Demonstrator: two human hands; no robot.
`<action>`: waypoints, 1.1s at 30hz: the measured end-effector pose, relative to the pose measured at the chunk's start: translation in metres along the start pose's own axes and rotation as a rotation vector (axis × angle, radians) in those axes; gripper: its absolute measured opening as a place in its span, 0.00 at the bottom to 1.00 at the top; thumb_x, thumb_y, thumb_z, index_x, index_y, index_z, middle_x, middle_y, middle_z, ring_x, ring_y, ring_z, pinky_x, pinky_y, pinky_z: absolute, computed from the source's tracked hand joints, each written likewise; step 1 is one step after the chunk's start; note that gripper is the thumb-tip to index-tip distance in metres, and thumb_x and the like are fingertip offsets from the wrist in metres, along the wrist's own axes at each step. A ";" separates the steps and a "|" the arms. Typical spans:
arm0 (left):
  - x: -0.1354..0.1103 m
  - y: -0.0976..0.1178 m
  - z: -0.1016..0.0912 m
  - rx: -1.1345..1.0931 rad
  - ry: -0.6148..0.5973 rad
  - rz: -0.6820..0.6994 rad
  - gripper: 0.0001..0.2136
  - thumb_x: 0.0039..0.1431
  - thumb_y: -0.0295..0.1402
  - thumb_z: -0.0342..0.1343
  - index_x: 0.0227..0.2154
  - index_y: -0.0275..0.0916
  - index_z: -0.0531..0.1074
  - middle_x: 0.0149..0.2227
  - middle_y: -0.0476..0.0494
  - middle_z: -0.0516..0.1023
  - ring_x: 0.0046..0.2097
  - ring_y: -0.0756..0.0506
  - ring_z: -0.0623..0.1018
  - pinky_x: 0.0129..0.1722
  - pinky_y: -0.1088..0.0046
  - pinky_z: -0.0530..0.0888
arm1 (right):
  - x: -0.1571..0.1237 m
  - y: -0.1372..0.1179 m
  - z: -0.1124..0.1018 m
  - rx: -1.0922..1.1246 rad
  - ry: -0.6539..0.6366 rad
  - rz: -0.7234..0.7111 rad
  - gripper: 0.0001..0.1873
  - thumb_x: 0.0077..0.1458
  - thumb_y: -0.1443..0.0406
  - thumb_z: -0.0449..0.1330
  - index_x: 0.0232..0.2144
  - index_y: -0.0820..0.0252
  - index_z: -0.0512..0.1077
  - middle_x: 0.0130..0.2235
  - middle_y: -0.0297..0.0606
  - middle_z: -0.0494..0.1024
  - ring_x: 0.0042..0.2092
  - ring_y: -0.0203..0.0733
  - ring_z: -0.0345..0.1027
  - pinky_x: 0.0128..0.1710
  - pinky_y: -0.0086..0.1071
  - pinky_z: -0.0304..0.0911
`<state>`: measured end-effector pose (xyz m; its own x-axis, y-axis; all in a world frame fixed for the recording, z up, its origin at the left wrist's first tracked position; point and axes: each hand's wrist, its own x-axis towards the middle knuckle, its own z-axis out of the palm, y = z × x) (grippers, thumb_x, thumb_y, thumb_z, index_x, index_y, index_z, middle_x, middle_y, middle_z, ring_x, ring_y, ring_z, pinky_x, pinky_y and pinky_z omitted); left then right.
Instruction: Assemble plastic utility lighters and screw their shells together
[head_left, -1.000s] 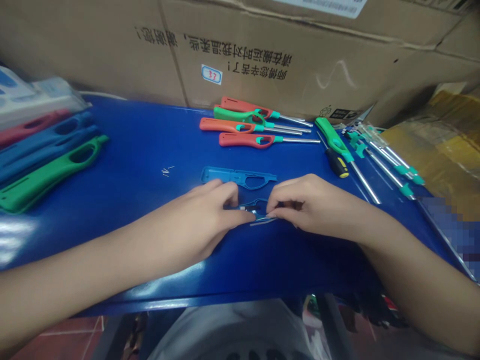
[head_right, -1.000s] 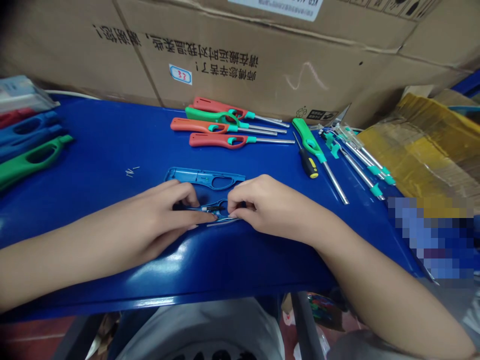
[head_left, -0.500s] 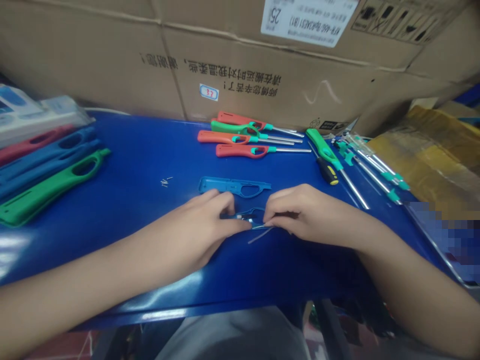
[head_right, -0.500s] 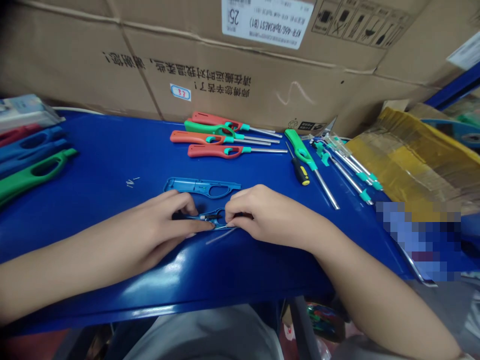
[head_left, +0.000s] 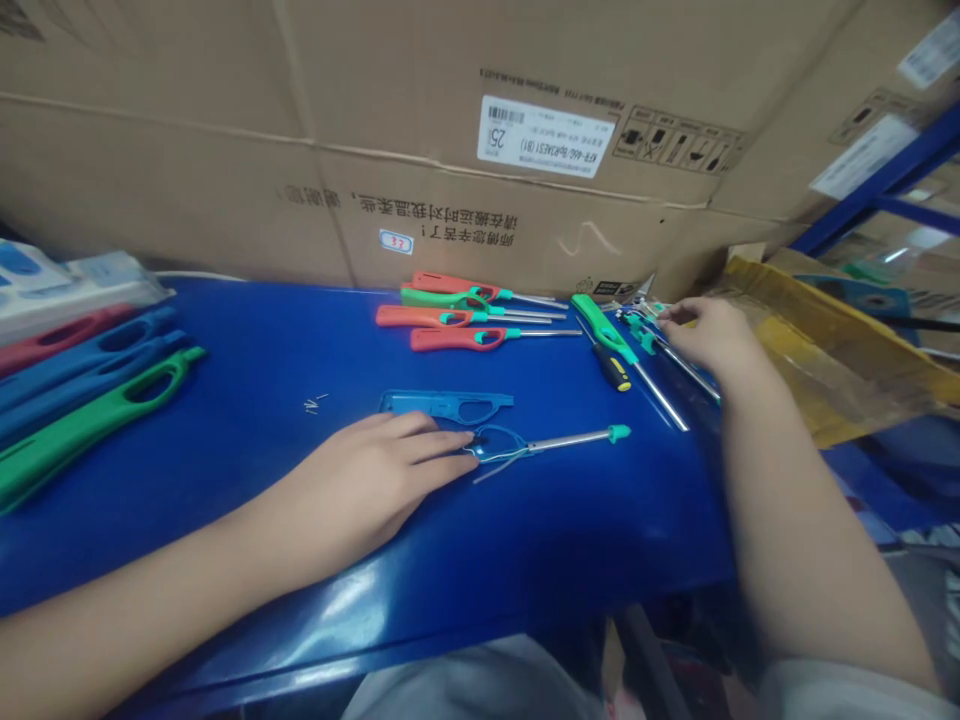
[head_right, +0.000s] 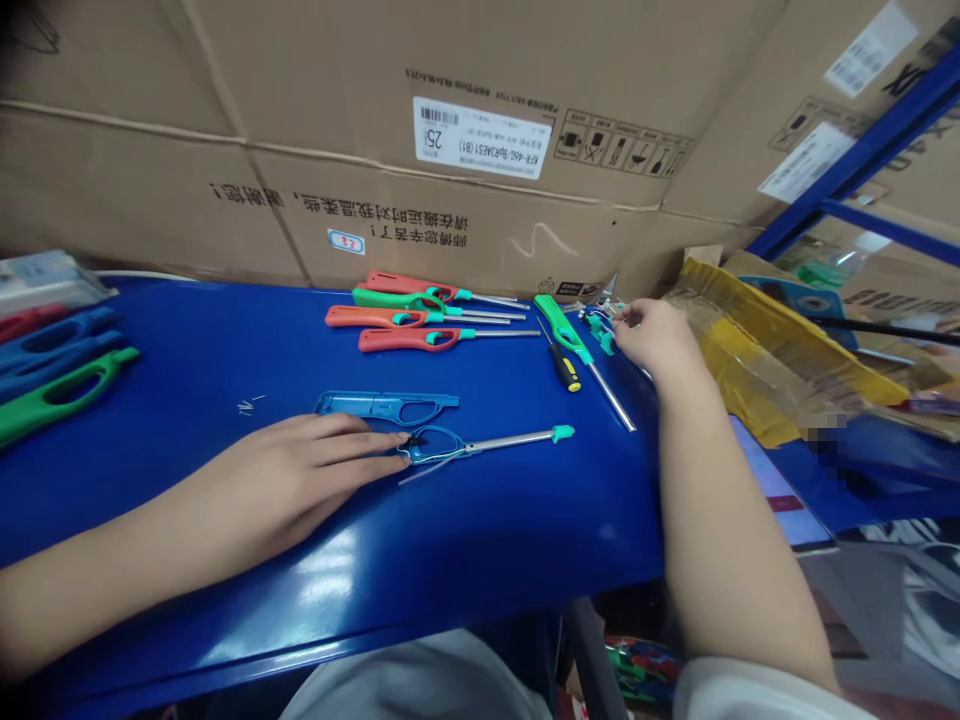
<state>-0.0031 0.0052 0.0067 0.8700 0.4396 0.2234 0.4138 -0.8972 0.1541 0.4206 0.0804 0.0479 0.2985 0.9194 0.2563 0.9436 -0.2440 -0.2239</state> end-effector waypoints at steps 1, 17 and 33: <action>0.000 0.000 0.000 0.002 0.007 0.006 0.20 0.68 0.25 0.49 0.58 0.45 0.74 0.61 0.45 0.77 0.56 0.39 0.77 0.53 0.58 0.77 | 0.003 0.004 0.006 -0.013 -0.016 0.059 0.09 0.53 0.65 0.60 0.35 0.61 0.78 0.35 0.48 0.81 0.36 0.51 0.74 0.38 0.41 0.66; -0.001 -0.002 -0.014 -0.128 -0.063 -0.111 0.19 0.71 0.28 0.45 0.58 0.48 0.74 0.53 0.43 0.81 0.50 0.43 0.81 0.50 0.63 0.79 | -0.029 -0.046 0.006 0.470 -0.529 -0.251 0.23 0.61 0.44 0.55 0.43 0.55 0.64 0.38 0.40 0.80 0.26 0.36 0.67 0.25 0.31 0.63; 0.003 -0.005 -0.008 -0.172 -0.022 -0.207 0.17 0.70 0.36 0.54 0.60 0.45 0.69 0.55 0.43 0.78 0.56 0.40 0.77 0.56 0.58 0.76 | -0.053 -0.078 0.020 0.259 -0.510 -0.567 0.21 0.59 0.45 0.60 0.33 0.56 0.68 0.31 0.34 0.75 0.30 0.40 0.66 0.31 0.33 0.57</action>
<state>-0.0048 0.0116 0.0142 0.7781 0.6100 0.1499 0.5333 -0.7675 0.3557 0.3281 0.0571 0.0326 -0.3775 0.9246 -0.0507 0.8499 0.3243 -0.4153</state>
